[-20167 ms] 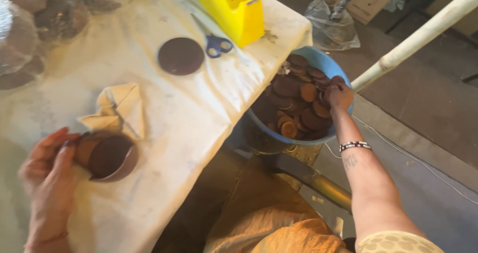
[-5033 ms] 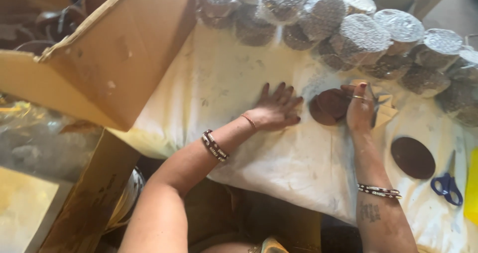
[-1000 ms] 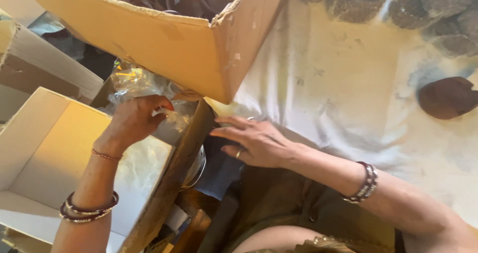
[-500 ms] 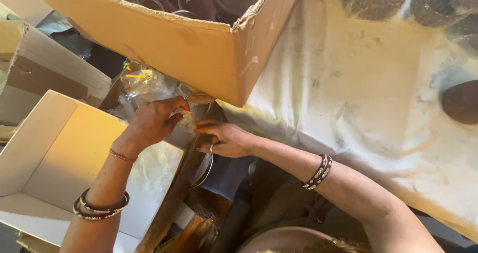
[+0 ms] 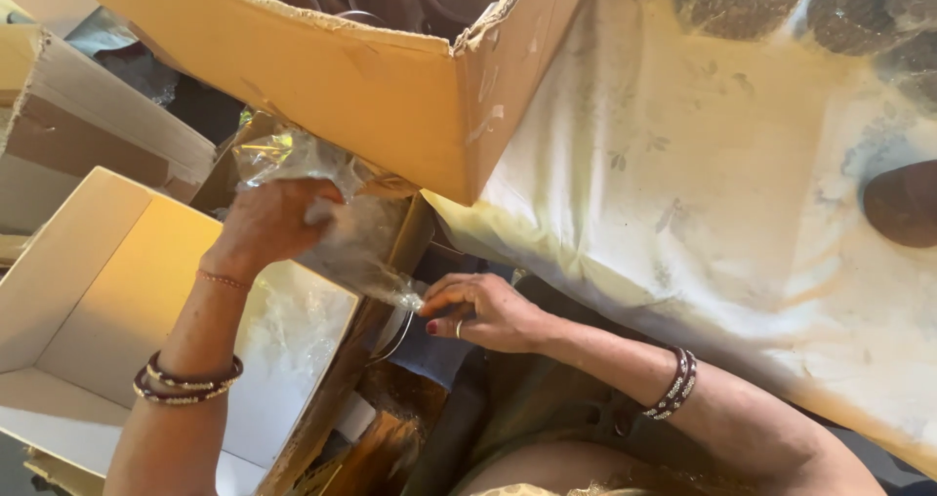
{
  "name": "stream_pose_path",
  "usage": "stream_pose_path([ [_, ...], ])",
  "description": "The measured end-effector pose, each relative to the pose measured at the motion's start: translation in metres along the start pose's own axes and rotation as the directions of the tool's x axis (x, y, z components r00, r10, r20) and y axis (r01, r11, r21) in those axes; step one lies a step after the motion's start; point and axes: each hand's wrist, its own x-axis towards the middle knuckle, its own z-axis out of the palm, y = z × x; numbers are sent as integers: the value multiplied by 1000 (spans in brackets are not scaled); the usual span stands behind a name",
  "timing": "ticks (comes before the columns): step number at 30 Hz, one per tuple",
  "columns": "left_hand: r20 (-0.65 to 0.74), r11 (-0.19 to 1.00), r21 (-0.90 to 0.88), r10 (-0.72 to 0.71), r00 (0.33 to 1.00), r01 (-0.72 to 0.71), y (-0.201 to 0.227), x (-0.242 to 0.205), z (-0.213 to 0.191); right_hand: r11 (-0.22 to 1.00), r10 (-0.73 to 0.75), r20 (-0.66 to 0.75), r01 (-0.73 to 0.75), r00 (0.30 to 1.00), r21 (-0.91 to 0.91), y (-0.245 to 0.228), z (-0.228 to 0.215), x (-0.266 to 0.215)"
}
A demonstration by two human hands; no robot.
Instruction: The person wraps stacks of round, dark brown objects in bubble wrap and secures them with tape. They then wipe a single round object with a cloth and place it into a blue basin. Finally, they handle a piece of bubble wrap from a cardboard box.
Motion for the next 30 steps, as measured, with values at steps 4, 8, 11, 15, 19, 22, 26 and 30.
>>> stream_pose_path([
  [4,377,995,24,78,923,-94,-12,2,20,969,-141,-96,118,985,-215,6,9,4],
  [8,393,954,285,-23,919,-98,-8,5,21,905,-256,-125,192,959,-381,-2,14,7],
  [11,151,994,103,22,988,-37,40,5,-25,945,-168,-234,89,958,-313,6,14,11],
  [15,-75,977,-61,199,977,-204,79,7,-44,985,-75,-401,6,913,-171,-31,4,20],
  [19,26,956,-236,188,982,-176,111,7,-42,992,-125,-489,119,863,-43,-45,-2,28],
  [22,110,932,-298,247,963,-205,117,10,-45,988,-106,-495,148,862,46,-11,-9,31],
  [26,235,866,-456,342,910,-207,90,15,-40,987,155,-475,-119,866,104,6,-21,21],
  [30,501,979,-107,203,841,-172,39,16,-1,998,31,-517,-55,856,-32,18,-16,7],
])
